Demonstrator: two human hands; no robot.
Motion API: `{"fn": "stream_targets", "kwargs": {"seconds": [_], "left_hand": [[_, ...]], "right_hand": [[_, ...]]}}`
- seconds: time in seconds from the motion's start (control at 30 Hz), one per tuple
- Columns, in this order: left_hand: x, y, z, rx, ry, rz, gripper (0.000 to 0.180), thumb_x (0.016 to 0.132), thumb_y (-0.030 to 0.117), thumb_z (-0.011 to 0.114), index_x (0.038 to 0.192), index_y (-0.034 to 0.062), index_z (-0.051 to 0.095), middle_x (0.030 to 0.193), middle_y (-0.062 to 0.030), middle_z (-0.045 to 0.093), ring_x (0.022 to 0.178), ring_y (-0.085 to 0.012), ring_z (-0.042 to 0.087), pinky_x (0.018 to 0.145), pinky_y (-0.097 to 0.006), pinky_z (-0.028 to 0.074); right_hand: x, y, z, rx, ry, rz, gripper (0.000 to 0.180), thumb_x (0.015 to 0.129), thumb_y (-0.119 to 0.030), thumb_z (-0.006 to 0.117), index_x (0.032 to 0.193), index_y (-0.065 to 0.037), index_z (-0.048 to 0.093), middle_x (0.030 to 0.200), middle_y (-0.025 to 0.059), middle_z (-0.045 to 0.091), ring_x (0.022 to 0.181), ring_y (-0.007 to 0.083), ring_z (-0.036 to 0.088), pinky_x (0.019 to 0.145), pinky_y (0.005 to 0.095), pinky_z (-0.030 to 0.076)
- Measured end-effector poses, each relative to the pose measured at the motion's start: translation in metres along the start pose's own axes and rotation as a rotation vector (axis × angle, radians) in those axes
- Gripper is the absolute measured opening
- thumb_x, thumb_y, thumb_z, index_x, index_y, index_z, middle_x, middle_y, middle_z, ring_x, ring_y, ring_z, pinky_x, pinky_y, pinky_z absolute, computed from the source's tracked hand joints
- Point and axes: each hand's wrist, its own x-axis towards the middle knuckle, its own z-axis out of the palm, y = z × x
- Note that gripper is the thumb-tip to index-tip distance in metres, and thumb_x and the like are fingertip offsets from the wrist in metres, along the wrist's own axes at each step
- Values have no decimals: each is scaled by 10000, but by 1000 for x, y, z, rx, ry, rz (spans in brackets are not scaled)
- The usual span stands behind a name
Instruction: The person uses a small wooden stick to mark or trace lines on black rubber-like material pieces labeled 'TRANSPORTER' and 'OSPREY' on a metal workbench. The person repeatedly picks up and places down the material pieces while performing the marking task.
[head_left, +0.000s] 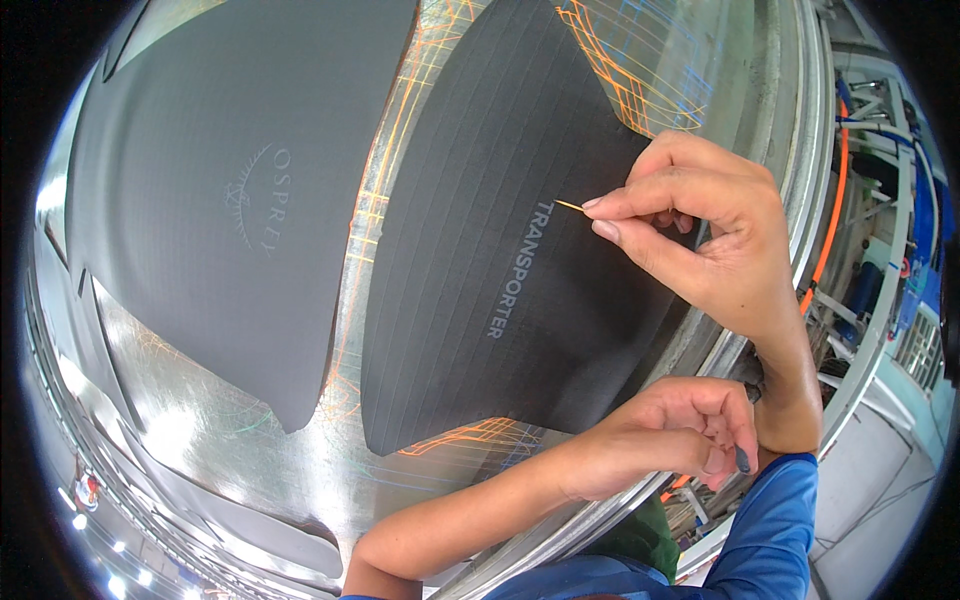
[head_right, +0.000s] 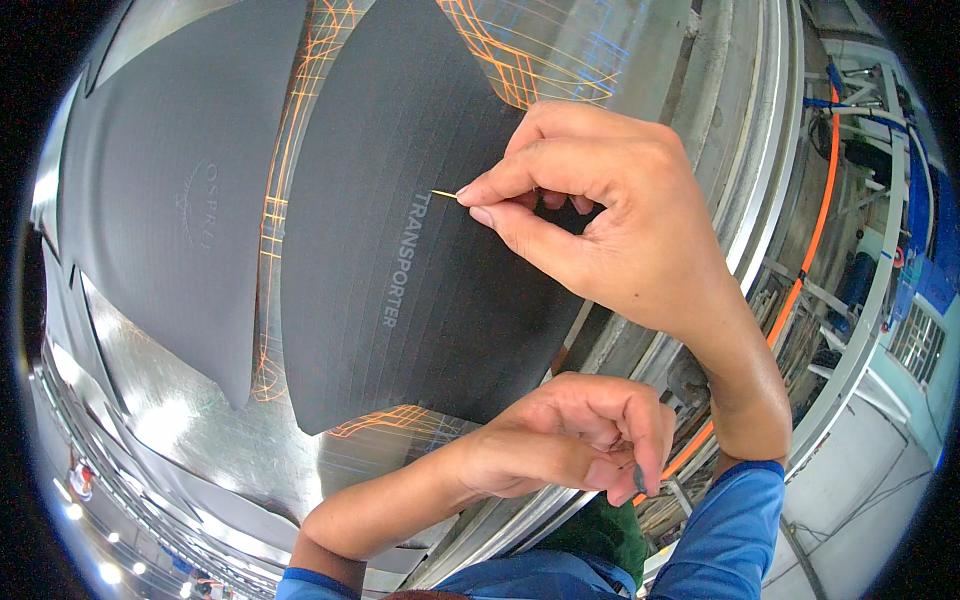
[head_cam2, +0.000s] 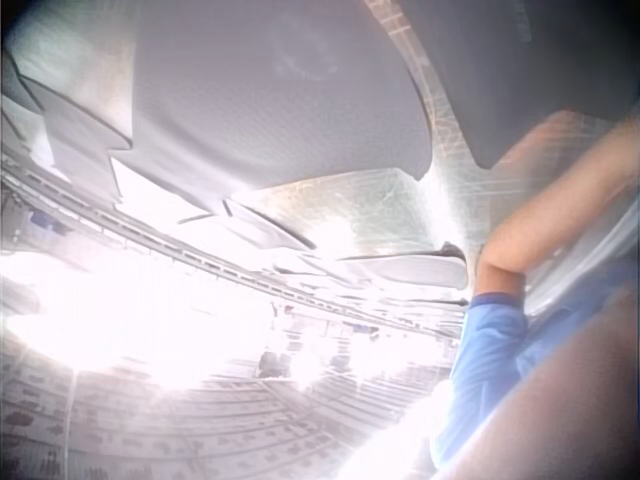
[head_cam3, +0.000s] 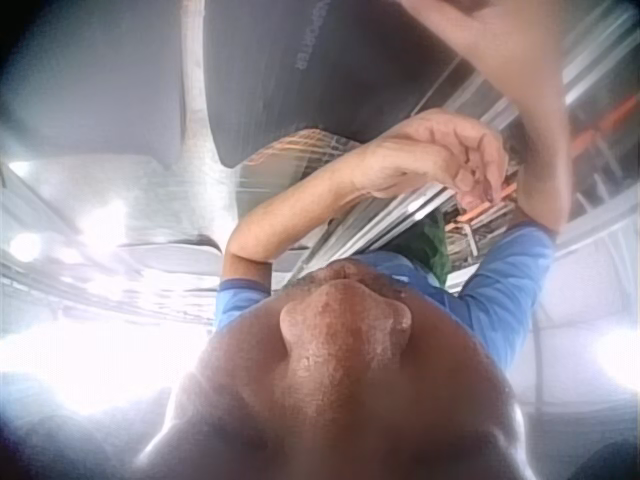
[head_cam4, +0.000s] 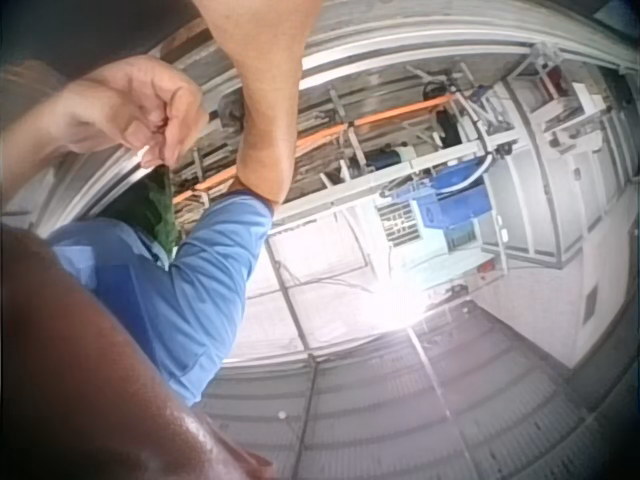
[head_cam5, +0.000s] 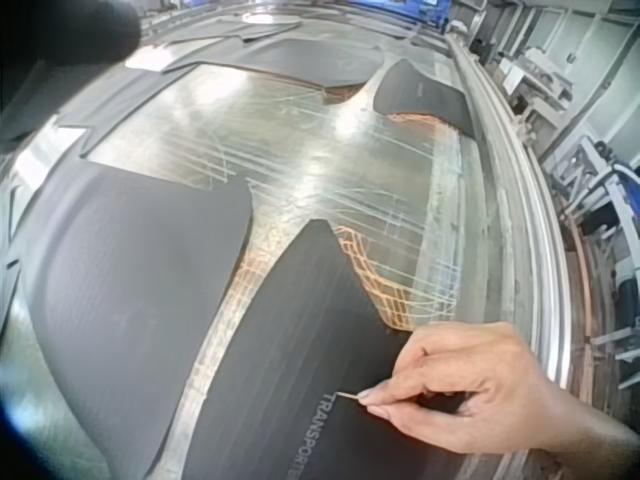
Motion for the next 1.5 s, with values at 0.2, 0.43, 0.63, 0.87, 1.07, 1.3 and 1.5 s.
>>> {"fn": "stream_targets", "kwargs": {"seconds": [0.2,0.43,0.63,0.87,1.07,1.3,1.5], "left_hand": [[-2,4,4,6,40,-10,260,887,204,675,999,-23,620,944,-95,600,802,-144,562,688,-252,439],[-3,6,4,16,67,10,303,822,204,675,965,-58,623,917,-142,591,773,-166,546,679,-255,449],[-5,12,7,76,221,26,361,747,200,647,990,-64,611,889,-142,578,782,-186,541,669,-259,424],[-9,13,-3,202,197,90,457,730,226,594,1121,-11,590,874,-124,565,791,-192,529,705,-290,384],[7,14,-9,458,202,68,462,780,241,624,1176,5,602,904,-96,615,845,-161,568,728,-271,410],[-23,-7,-11,368,231,384,493,861,229,608,1320,56,558,1061,-84,640,926,-139,570,762,-280,443],[-115,-116,23,246,352,772,529,852,246,620,1341,59,538,1059,-118,594,947,-179,557,781,-295,444]], "right_hand": [[-2,0,-4,167,81,101,168,832,52,730,988,-12,739,832,2,637,740,54,559,649,204,408],[-23,27,-51,252,522,140,197,1008,-126,611,1149,8,641,939,3,622,846,69,541,799,228,444],[-56,31,-37,-2,432,114,156,1024,-133,585,1103,1,599,942,3,607,835,88,538,818,221,437],[-51,32,-25,85,443,166,129,1044,-140,551,1117,-33,559,841,4,581,739,86,506,688,258,449],[-43,23,-40,-265,360,272,157,1063,-204,502,1125,-68,550,795,100,641,667,245,634,633,364,488],[-23,42,-19,-310,326,123,209,1062,-275,475,1173,-104,519,928,161,698,831,412,674,703,498,503],[2,91,-26,-275,327,68,334,1076,-335,450,1240,-54,522,1157,185,664,1101,381,633,932,467,482]]}}
